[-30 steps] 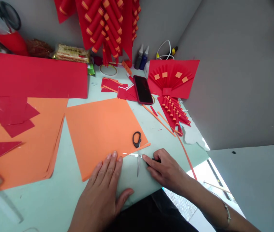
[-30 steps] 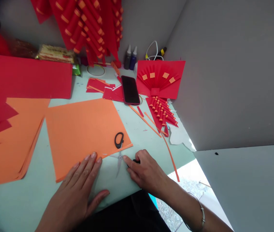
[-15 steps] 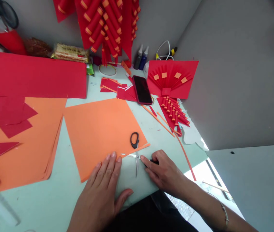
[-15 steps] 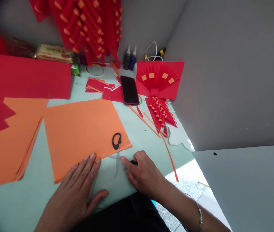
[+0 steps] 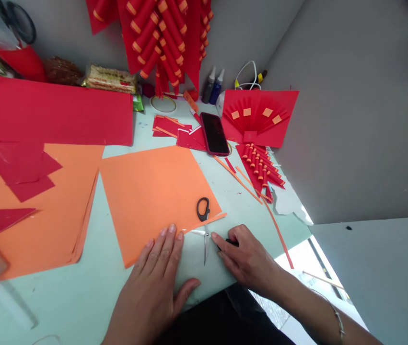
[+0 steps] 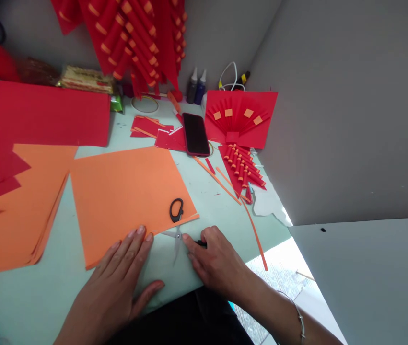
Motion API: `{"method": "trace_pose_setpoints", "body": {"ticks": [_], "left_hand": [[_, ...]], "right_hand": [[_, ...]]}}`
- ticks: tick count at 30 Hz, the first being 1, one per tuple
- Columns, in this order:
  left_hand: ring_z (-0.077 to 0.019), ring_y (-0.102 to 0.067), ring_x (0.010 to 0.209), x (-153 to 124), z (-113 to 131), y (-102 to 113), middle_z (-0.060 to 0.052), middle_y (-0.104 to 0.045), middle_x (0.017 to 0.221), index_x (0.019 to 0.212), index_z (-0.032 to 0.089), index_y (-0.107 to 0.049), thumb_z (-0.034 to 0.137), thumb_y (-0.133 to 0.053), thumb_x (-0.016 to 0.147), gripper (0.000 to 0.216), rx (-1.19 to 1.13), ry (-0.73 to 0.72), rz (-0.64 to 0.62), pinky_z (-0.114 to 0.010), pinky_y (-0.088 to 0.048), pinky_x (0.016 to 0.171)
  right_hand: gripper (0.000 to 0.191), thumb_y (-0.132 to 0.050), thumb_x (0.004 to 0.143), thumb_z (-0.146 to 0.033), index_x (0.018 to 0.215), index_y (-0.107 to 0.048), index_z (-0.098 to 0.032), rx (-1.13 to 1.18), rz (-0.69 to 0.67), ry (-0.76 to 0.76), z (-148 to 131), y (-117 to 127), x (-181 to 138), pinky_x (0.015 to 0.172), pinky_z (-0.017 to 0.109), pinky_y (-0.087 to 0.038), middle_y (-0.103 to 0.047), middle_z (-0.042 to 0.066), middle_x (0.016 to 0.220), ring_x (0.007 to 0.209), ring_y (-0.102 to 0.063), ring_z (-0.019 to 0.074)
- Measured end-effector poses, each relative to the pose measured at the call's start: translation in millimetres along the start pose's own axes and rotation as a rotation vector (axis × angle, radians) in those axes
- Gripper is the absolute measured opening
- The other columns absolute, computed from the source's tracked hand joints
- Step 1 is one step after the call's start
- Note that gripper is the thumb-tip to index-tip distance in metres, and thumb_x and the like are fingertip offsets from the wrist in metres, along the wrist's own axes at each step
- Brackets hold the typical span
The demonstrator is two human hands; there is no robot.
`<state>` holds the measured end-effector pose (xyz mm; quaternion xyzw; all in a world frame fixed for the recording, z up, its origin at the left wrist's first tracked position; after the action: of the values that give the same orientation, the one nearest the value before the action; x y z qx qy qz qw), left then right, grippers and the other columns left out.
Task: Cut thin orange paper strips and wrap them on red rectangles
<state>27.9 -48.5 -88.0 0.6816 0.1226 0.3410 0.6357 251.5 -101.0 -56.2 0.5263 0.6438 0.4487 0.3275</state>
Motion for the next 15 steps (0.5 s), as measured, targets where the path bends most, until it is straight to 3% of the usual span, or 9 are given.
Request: {"method": "trace_pose_setpoints", "body": {"ticks": [6, 15], "left_hand": [[-0.0361, -0.053, 0.128, 0.0, -0.4, 0.6, -0.026, -0.050, 0.144, 0.140, 0.001, -0.044, 0.060, -0.035, 0.095, 0.075, 0.000, -0.004, 0.007, -0.047, -0.033, 0.106], [-0.0361, -0.051, 0.131, -0.2, 0.5, 0.5, -0.026, -0.049, 0.146, 0.148, 0.002, -0.033, 0.060, -0.036, 0.094, 0.079, -0.026, 0.003, -0.003, -0.047, -0.033, 0.107]], "right_hand": [[0.041, -0.041, 0.099, -0.026, 0.135, -0.058, -0.013, 0.004, -0.002, 0.008, -1.3, 0.4, -2.0, 0.070, 0.035, -0.048, -0.051, 0.011, 0.089, 0.082, -0.046, 0.0216], [0.042, -0.043, 0.098, -0.027, 0.136, -0.058, -0.014, 0.010, -0.016, 0.000, -4.7, -2.9, -1.3, 0.073, 0.036, -0.049, -0.051, 0.011, 0.090, 0.083, -0.046, 0.0220]]}}
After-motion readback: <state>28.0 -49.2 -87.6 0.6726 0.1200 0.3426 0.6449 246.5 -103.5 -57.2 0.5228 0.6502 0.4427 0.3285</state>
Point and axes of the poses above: each hand's wrist, its own x-axis towards the middle knuckle, its own y-axis out of the back of the hand, z = x × y, the point moved 2 cm from there along x, towards the middle knuckle
